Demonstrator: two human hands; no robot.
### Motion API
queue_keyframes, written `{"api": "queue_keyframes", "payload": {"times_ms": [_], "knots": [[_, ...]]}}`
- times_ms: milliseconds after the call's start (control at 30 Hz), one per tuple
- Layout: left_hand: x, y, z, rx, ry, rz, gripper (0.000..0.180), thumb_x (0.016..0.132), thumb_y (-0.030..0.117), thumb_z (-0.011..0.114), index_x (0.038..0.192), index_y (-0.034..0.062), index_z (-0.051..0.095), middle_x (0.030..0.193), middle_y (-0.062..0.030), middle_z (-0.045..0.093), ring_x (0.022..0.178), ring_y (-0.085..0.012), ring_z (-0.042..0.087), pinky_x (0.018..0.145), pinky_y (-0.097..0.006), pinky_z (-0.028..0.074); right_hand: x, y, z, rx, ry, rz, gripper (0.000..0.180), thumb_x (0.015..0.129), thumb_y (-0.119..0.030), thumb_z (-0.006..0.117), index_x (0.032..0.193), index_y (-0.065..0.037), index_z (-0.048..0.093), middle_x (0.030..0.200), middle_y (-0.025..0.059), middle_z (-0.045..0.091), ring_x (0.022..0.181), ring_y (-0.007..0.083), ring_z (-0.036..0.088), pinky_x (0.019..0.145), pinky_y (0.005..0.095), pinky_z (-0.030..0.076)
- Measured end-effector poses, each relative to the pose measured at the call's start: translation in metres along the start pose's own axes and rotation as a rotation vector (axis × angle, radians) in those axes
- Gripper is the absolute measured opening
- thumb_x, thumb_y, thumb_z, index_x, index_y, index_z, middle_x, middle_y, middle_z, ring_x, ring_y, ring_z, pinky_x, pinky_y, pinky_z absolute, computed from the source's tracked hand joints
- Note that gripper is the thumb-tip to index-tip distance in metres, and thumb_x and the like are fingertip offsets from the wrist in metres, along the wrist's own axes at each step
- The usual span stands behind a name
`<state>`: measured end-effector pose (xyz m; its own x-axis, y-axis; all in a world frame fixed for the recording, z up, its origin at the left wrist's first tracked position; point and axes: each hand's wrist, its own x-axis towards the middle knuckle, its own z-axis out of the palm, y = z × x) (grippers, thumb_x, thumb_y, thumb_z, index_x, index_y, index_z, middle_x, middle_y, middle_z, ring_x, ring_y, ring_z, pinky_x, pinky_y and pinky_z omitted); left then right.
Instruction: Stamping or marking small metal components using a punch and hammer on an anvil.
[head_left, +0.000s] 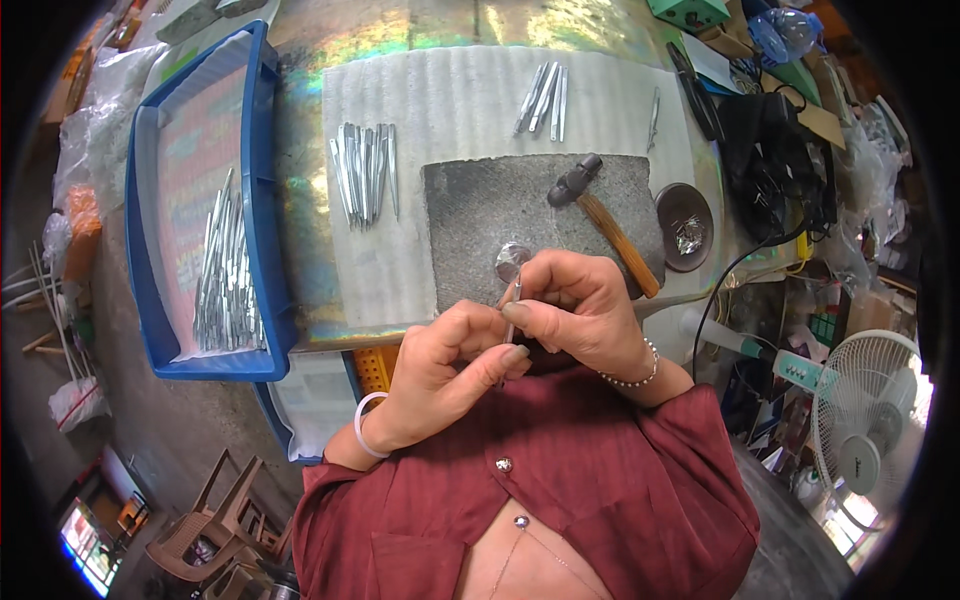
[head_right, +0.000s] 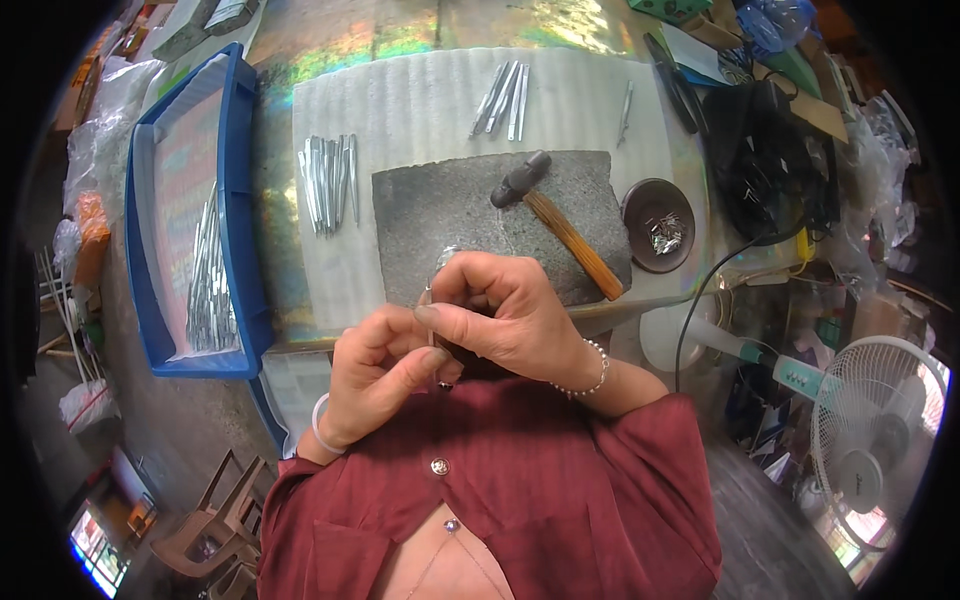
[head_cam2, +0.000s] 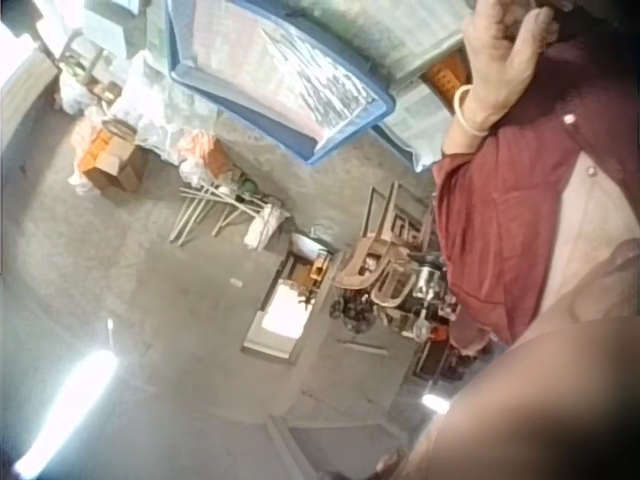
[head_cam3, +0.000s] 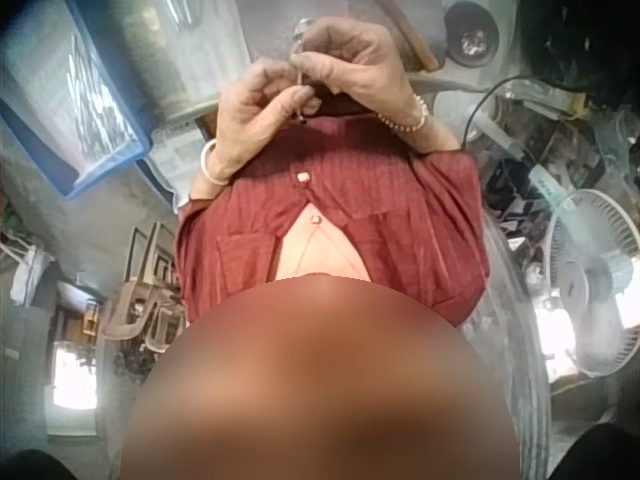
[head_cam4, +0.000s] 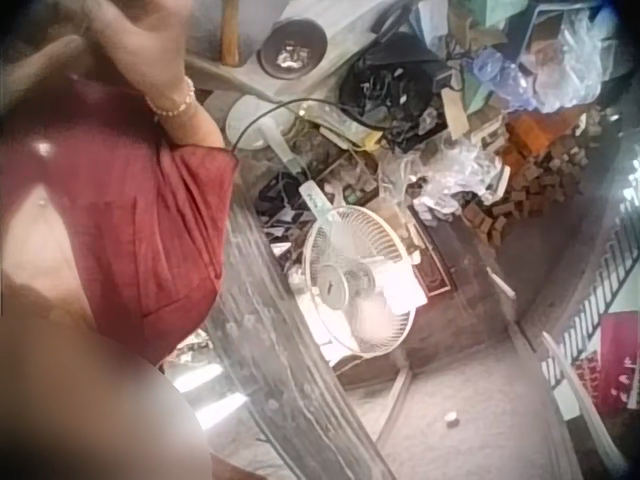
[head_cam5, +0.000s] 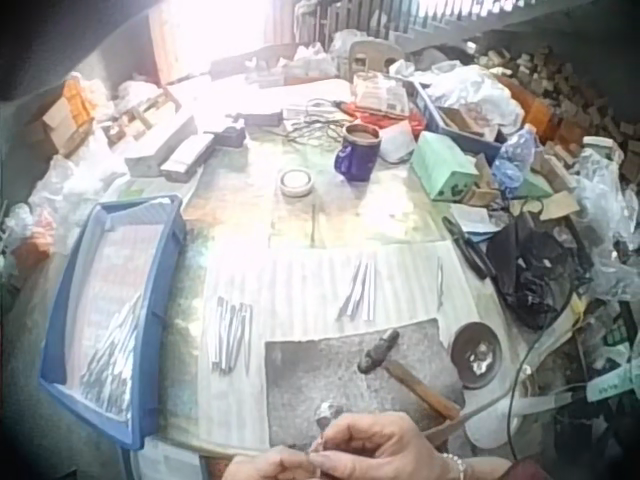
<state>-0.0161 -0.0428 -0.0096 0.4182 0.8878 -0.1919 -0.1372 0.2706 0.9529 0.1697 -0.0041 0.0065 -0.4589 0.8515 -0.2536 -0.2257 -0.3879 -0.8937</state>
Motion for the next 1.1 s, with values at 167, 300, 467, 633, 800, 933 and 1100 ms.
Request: {"api": "queue_keyframes", "payload": {"times_ms": [167, 300, 467, 633, 800, 933, 1100], "knots": [[0.006, 0.002, 0.0, -0.149, -0.098, -0.119, 0.012, 0.092, 0.007, 0.057, 0.097, -0.0009, 0.049, 0.075, -0.0072, 0.067, 0.066, -0.0088, 0.062, 0.059, -0.022, 0.049, 0.003, 0.004, -0.005, 0.086, 0.003, 0.081, 0.007, 0.089, -0.004, 0.061, 0.092, 0.001, 0.058, 0.074, 0.0027, 0.061, 0.053, 0.0007, 0.045, 0.046, 0.0154, 0.034], [0.009, 0.002, -0.002, -0.265, -0.155, -0.207, 0.012, 0.094, 0.008, 0.054, 0.098, -0.0007, 0.047, 0.078, -0.0086, 0.067, 0.068, -0.0094, 0.062, 0.06, -0.022, 0.05, 0.005, 0.006, -0.006, 0.085, 0.012, 0.109, 0.007, 0.09, -0.005, 0.06, 0.092, 0.001, 0.059, 0.071, 0.0013, 0.06, 0.052, 0.001, 0.044, 0.045, 0.0159, 0.033], [0.013, 0.0, -0.003, -0.328, -0.203, -0.227, 0.012, 0.095, 0.009, 0.052, 0.098, 0.0, 0.046, 0.083, -0.0109, 0.067, 0.073, -0.0124, 0.064, 0.063, -0.023, 0.052, 0.007, 0.007, -0.008, 0.073, 0.012, 0.107, 0.007, 0.09, -0.006, 0.06, 0.092, 0.001, 0.059, 0.07, 0.0012, 0.06, 0.052, 0.0012, 0.045, 0.045, 0.0161, 0.032], [0.017, 0.0, -0.006, -0.392, -0.213, -0.285, 0.012, 0.095, 0.008, 0.051, 0.102, -0.0001, 0.046, 0.086, -0.0133, 0.066, 0.077, -0.0178, 0.066, 0.066, -0.026, 0.054, 0.01, 0.005, -0.009, 0.052, 0.02, 0.127, 0.008, 0.09, -0.007, 0.06, 0.091, 0.0, 0.058, 0.07, 0.0009, 0.059, 0.052, 0.0013, 0.045, 0.046, 0.0165, 0.032], [0.019, -0.001, -0.007, -0.426, -0.225, -0.317, 0.012, 0.094, 0.006, 0.05, 0.104, 0.0003, 0.046, 0.087, -0.0149, 0.065, 0.08, -0.0215, 0.067, 0.068, -0.028, 0.056, 0.013, 0.006, -0.011, 0.048, 0.019, 0.127, 0.008, 0.091, -0.008, 0.059, 0.091, 0.0, 0.058, 0.07, 0.0006, 0.059, 0.053, 0.0013, 0.044, 0.046, 0.0169, 0.032], [0.016, 0.0, -0.004, -0.228, -0.109, -0.202, 0.015, 0.089, 0.007, 0.062, 0.094, 0.0013, 0.048, 0.071, -0.0068, 0.065, 0.063, -0.0095, 0.063, 0.055, -0.022, 0.049, 0.011, 0.009, -0.011, 0.095, -0.003, 0.117, 0.011, 0.091, -0.008, 0.058, 0.096, 0.002, 0.06, 0.068, 0.0005, 0.056, 0.052, 0.0022, 0.043, 0.046, 0.0179, 0.032], [0.014, 0.008, -0.002, 0.18, -0.001, -0.003, 0.022, 0.08, 0.004, 0.072, 0.087, 0.003, 0.051, 0.056, -0.002, 0.06, 0.05, -0.0055, 0.058, 0.046, -0.021, 0.043, 0.009, 0.008, -0.011, 0.142, -0.013, 0.129, 0.014, 0.092, -0.008, 0.055, 0.098, 0.004, 0.06, 0.065, -0.0005, 0.053, 0.05, 0.003, 0.041, 0.046, 0.0188, 0.031]]}}
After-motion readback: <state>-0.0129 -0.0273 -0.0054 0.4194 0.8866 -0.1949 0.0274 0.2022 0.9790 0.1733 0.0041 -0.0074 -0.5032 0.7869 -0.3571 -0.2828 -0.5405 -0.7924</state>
